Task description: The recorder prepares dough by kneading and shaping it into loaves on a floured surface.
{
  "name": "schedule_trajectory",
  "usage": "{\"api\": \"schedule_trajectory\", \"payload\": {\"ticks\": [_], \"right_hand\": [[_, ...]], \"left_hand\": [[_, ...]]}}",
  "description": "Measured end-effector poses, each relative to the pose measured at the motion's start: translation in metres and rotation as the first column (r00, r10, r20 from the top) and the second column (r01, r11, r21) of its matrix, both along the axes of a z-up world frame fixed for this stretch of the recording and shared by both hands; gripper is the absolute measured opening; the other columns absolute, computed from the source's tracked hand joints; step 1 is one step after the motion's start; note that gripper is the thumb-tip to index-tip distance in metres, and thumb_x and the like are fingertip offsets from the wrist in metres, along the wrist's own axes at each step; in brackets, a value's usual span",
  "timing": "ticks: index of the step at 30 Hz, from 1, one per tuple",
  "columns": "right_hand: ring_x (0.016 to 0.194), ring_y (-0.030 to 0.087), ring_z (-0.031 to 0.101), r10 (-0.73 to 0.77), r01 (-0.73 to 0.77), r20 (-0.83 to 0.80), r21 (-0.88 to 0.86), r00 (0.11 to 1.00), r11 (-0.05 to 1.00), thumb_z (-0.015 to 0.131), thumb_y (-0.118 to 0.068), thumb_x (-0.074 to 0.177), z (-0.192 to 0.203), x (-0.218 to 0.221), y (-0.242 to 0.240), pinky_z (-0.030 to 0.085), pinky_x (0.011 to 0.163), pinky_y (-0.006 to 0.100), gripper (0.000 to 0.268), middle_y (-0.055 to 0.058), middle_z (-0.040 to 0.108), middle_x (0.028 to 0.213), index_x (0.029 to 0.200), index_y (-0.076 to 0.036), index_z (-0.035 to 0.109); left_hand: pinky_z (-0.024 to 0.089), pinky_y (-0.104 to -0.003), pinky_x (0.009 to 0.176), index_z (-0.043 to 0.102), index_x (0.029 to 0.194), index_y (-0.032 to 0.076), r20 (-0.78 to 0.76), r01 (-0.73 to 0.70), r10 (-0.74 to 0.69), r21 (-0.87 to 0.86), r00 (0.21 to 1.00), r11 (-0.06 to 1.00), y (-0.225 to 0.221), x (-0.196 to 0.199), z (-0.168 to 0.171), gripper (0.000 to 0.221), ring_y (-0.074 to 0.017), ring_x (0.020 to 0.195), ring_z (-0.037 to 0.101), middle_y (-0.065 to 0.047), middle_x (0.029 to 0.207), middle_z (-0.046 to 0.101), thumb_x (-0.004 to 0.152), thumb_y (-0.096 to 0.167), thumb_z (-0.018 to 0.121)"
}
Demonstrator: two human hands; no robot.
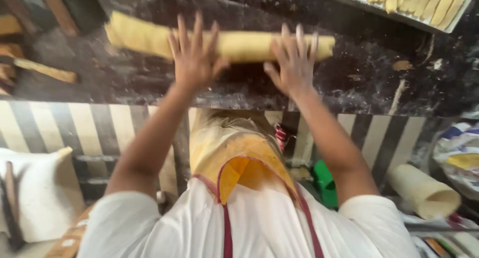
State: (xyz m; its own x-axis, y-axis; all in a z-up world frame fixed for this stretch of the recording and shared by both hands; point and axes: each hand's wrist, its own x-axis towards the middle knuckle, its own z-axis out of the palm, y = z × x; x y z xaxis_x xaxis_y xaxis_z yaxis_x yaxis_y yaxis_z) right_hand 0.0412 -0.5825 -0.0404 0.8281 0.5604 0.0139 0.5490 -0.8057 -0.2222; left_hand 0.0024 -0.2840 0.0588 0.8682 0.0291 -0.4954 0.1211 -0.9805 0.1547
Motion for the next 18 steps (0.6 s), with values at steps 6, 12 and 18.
{"api": "schedule_trajectory", "payload": {"ticks": [6, 12, 18], "right_hand": [[0.154, 0.033, 0.031, 0.059, -0.059, 0.007, 0.142, 0.998, 0.988, 0.056, -0.035, 0.110, 0.030, -0.110, 0.014, 0.006, 0.130, 0.063, 0.033, 0.005, 0.046, 0.153, 0.139, -0.022, 0.062], [0.153, 0.030, 0.034, 0.394, -0.418, 0.145, 0.210, 0.907, 0.884, 0.054, -0.033, 0.108, -0.005, -0.123, 0.112, 0.013, 0.126, 0.065, 0.042, 0.003, 0.047, 0.160, 0.148, -0.024, 0.061], [0.155, 0.040, 0.018, -0.003, -0.007, -0.066, -0.154, 0.998, 0.988, 0.031, -0.079, 0.098, 0.046, 0.023, 0.200, 0.008, 0.120, 0.072, 0.089, 0.014, 0.020, 0.169, 0.162, -0.018, 0.027]], "left_hand": [[-0.011, -0.068, 0.123, 0.021, 0.168, 0.025, 0.139, 0.117, -0.113, -0.024, 0.984, 0.993, 0.047, -0.157, -0.034, 0.087, -0.0369, 0.159, -0.007, -0.006, 0.176, 0.001, 0.099, 0.076, 0.033], [-0.002, -0.072, 0.125, 0.032, 0.167, 0.021, 0.283, 0.016, -0.013, -0.008, 0.959, 1.000, 0.116, -0.174, -0.064, 0.079, -0.0456, 0.161, 0.003, -0.023, 0.174, 0.014, 0.105, 0.068, 0.046], [0.006, -0.077, 0.118, 0.033, 0.166, 0.017, 0.519, 0.039, -0.008, -0.050, 0.855, 0.998, 0.146, 0.004, -0.039, 0.085, -0.0485, 0.156, 0.011, -0.023, 0.169, 0.023, 0.102, 0.070, 0.052]]}}
